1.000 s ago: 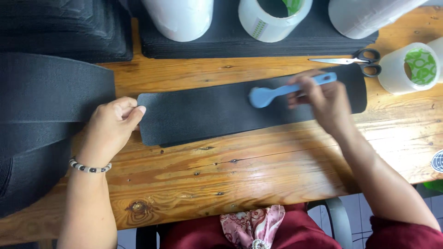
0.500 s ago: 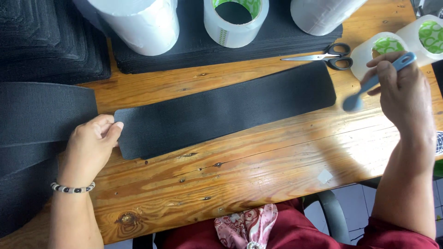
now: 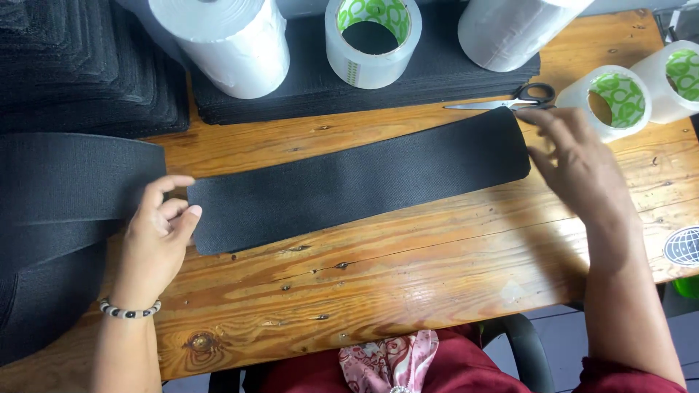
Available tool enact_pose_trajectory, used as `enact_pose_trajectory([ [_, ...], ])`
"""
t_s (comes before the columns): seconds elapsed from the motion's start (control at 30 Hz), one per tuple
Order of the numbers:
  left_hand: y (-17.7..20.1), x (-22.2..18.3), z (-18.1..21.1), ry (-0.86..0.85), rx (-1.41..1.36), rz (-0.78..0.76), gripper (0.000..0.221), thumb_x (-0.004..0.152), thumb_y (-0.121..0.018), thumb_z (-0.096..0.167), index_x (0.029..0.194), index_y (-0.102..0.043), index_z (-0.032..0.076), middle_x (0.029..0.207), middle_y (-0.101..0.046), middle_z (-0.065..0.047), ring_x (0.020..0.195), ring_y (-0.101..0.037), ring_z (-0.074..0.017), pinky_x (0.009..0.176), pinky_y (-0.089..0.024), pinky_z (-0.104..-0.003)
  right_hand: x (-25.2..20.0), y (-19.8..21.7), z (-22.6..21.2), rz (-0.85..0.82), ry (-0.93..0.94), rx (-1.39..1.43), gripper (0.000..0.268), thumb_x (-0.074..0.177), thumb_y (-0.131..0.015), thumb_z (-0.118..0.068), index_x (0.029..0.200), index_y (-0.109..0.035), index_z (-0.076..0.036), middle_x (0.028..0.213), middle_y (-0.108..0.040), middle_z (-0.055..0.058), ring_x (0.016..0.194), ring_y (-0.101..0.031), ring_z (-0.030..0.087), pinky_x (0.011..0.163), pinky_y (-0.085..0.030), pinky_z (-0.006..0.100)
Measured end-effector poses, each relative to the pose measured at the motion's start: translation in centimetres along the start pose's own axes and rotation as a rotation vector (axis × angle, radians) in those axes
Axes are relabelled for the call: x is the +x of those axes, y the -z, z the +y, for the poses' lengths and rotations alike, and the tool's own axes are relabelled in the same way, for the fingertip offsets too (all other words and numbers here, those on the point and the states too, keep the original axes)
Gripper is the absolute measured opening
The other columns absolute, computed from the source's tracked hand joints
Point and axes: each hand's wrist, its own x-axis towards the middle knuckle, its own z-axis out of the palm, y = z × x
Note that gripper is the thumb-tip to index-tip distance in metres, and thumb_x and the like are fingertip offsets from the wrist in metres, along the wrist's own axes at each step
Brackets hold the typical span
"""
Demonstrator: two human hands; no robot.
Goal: Cleaning and preparing black fabric strips using a small brush and organizing materials on a workbench.
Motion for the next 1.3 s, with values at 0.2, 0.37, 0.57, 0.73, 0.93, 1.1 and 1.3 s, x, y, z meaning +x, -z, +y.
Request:
enact_pose_trajectory([
  [0.2,-0.2,-0.4,-0.5,0.171,-0.248,0.006,0.030,0.113,-0.046,0.021,0.128,-0.070,0.010,0.091,-0.064,-0.005,0.081,-0.057,-0.0097,0.068,-0.058,-0.028,0.2,-2.7,2.4,-0.182,0.107,0.023,0.100,0.065,-0.050,0.028,0.144,-0.061,-0.033,0.146,-0.045,0.018,0.130,-0.056,0.037,0.090,-0.055,0.048],
  [0.37,0.4,-0.6,0.1,0.104,-0.452,-0.129,0.053,0.102,-0.041,-0.001,0.154,-0.048,0.002,0.127,-0.066,-0.016,0.108,-0.061,-0.0162,0.099,-0.048,-0.029,0.6,-4.3,3.3,0.044,0.250,0.295,0.080,0.076,-0.040,0.035,0.132,-0.070,-0.013,0.141,-0.049,0.025,0.131,-0.056,0.037,0.113,-0.047,0.041],
  [0.57,0.1,0.1,-0.6,-0.022,-0.398,0.045,0.054,0.082,-0.060,-0.017,0.133,-0.061,0.001,0.136,-0.066,-0.013,0.123,-0.062,-0.0150,0.111,-0.048,-0.024,1.3,-2.7,0.5,0.285,0.251,0.401,0.029,0.112,-0.059,0.020,0.120,-0.074,-0.003,0.148,-0.049,0.026,0.131,-0.059,0.037,0.117,-0.049,0.045],
  [0.73,0.3,0.6,-3.9,-0.143,-0.652,0.041,0.016,0.104,-0.060,0.015,0.115,-0.059,0.004,0.114,-0.066,-0.009,0.103,-0.071,-0.0186,0.111,-0.062,-0.047,0.7,-2.5,-0.2,0.303,0.102,0.682,0.027,0.114,-0.057,-0.023,0.115,-0.064,0.003,0.146,-0.056,0.034,0.137,-0.059,0.041,0.081,-0.063,0.040],
  [0.93,0.0,0.5,-4.4,-0.147,-0.702,0.075,0.013,0.107,-0.060,0.022,0.102,-0.048,0.020,0.079,-0.049,0.003,0.092,-0.068,-0.0176,0.107,-0.062,-0.049,-0.2,-3.8,1.1,0.174,-0.074,1.140,0.038,0.104,-0.063,-0.040,0.104,-0.057,-0.002,0.123,-0.067,0.025,0.076,-0.064,0.027,0.067,-0.058,0.030],
  [1.1,0.0,0.2,-3.2,-0.363,0.046,0.330,0.039,0.115,-0.063,0.020,0.084,-0.043,0.006,0.093,-0.040,-0.003,0.077,-0.035,-0.0109,0.070,-0.029,-0.026,-0.8,-4.0,2.5,0.240,-0.274,0.672,0.043,0.115,-0.070,-0.030,0.083,-0.049,-0.011,0.068,-0.044,-0.001,0.070,-0.039,0.008,0.068,-0.029,0.025],
  [1.3,-0.1,0.6,-2.7,-0.123,-0.100,0.302,0.019,0.109,-0.068,0.024,0.108,-0.060,0.007,0.084,-0.061,-0.004,0.065,-0.051,-0.0063,0.050,-0.057,-0.023,-1.0,-3.9,3.7,0.136,-0.318,0.671,0.032,0.111,-0.074,-0.028,0.092,-0.052,-0.014,0.081,-0.048,-0.007,0.082,-0.043,0.005,0.077,-0.036,0.022],
])
